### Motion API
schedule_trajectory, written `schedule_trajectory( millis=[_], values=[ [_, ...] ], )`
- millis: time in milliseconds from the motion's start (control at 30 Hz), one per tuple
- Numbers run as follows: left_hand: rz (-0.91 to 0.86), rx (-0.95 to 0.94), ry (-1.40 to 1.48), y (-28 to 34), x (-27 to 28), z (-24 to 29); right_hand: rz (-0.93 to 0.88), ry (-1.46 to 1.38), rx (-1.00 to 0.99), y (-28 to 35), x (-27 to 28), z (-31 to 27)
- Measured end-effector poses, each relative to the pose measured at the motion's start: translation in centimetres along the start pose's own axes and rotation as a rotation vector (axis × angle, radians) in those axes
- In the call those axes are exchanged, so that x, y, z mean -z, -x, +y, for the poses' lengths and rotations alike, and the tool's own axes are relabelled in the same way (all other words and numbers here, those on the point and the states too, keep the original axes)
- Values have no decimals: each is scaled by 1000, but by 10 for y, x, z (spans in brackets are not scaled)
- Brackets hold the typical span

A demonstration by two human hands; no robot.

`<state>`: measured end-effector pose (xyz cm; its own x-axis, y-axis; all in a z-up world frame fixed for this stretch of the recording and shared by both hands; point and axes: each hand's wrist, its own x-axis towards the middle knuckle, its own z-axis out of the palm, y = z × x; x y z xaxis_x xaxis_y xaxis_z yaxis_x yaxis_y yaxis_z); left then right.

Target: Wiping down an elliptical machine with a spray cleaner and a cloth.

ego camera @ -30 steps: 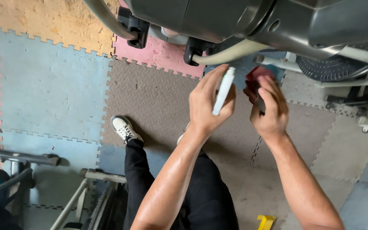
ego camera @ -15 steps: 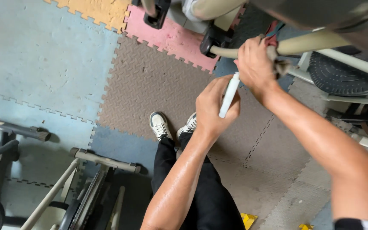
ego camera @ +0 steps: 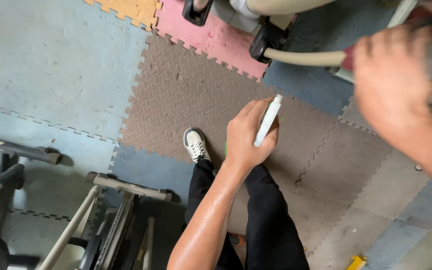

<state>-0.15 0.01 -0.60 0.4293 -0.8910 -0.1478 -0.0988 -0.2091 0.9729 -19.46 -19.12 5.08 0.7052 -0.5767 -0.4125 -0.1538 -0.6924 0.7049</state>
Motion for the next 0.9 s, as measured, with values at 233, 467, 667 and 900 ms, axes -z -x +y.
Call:
schedule_trajectory(
  millis=[233, 467, 667, 900],
  values=[
    [40, 102, 42, -5, -41, -50, 16, 251, 2, -33, -31, -50],
    [170, 155, -6, -12, -91, -105, 88, 350, 109, -95, -131, -165],
    [316, 130, 4, -14, -124, -137, 203, 587, 229, -158, -233, -256],
    [348, 182, -10, -5, -143, -144, 194, 359, 295, -204, -292, -312]
  ],
)
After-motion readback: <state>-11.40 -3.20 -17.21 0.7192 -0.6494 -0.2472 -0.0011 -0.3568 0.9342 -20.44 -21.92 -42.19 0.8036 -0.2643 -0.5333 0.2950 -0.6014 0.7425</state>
